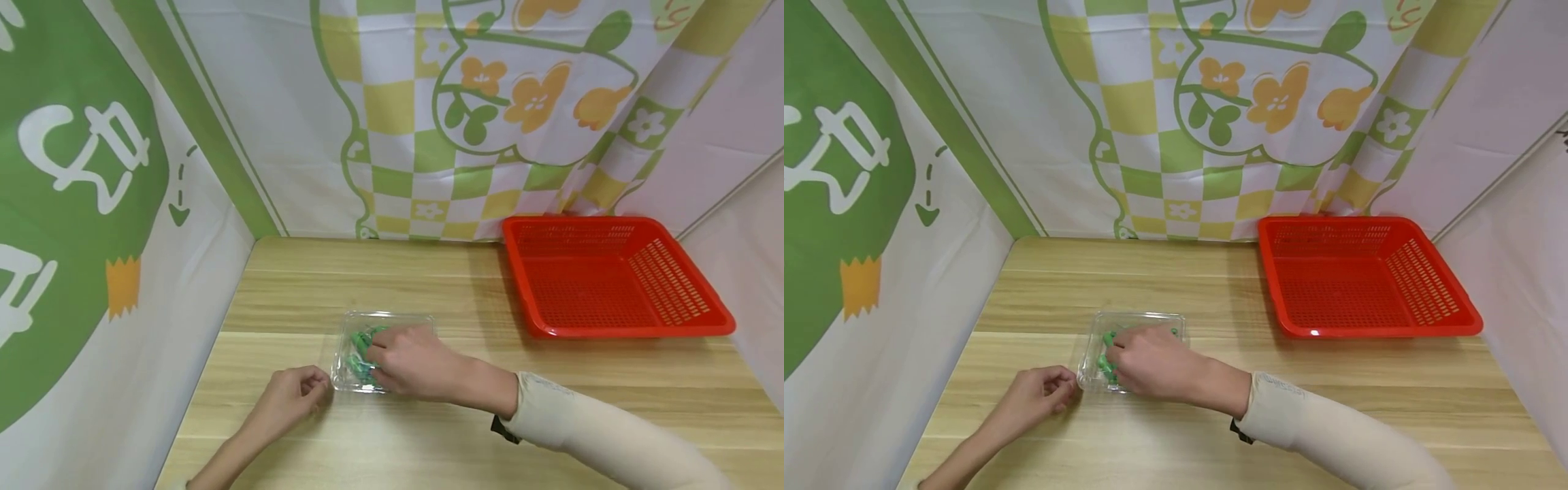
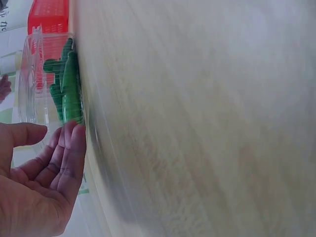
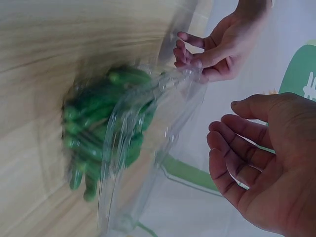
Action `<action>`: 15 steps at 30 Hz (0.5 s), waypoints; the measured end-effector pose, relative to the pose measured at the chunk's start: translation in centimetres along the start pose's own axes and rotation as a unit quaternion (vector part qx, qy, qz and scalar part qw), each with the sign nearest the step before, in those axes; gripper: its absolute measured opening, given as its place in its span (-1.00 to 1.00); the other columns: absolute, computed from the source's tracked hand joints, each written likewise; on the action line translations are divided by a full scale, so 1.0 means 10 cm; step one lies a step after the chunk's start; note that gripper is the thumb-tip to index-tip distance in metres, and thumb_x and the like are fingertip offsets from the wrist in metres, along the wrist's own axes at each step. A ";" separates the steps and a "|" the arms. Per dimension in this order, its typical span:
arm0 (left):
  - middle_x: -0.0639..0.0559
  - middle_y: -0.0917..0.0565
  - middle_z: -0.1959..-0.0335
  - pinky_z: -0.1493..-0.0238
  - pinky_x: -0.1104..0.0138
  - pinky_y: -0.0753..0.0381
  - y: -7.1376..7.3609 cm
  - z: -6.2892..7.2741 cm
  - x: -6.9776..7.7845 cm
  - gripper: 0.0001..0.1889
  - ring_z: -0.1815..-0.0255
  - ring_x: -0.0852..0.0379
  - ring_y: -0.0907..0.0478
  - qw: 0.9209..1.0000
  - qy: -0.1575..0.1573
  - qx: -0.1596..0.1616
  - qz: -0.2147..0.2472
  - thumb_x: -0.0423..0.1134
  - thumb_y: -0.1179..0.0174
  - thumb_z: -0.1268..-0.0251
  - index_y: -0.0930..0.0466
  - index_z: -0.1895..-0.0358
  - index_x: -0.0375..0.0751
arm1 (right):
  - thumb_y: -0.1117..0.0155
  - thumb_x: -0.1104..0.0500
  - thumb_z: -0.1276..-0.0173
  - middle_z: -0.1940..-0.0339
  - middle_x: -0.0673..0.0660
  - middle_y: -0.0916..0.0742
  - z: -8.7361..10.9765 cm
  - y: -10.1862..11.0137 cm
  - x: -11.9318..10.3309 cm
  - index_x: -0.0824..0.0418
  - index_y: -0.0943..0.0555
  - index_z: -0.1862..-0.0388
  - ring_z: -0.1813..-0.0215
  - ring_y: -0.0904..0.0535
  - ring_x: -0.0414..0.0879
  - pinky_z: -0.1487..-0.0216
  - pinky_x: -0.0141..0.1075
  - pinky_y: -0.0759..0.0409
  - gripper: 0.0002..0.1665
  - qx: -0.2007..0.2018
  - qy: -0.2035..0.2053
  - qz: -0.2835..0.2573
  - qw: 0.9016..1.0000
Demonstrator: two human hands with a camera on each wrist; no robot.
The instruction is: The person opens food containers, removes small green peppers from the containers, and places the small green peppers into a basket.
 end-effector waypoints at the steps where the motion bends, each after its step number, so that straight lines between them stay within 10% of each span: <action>1: 0.01 -0.74 0.41 0.47 0.38 -0.77 -0.01 0.00 0.00 -0.88 0.46 0.10 -0.69 1.000 0.003 -0.003 0.011 -0.43 -0.23 -0.41 -0.75 0.16 -0.34 | -0.46 0.10 -0.40 0.46 -0.12 -0.63 -0.02 -0.01 -0.02 0.08 -0.70 0.32 0.45 -0.42 -0.30 0.52 -0.48 -0.47 -0.88 0.000 0.002 0.004 1.000; 15: -0.23 -0.78 0.28 0.30 0.23 -0.88 -0.09 0.04 -0.06 -0.84 0.26 -0.08 -0.77 0.986 0.020 -0.052 0.156 -0.44 -0.17 -0.51 -0.67 0.08 -0.54 | -0.36 0.14 -0.43 0.35 -0.11 -0.67 -0.25 -0.24 -0.23 0.05 -0.73 0.24 0.27 -0.59 -0.25 0.34 -0.47 -0.64 -0.95 -0.008 0.044 0.053 0.998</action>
Point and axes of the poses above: each hand's wrist, its own z-axis away from the middle knuckle, its own y-axis out of the back of the hand, x = y × z, the point moved 4 cm from there along -z, towards the middle knuckle
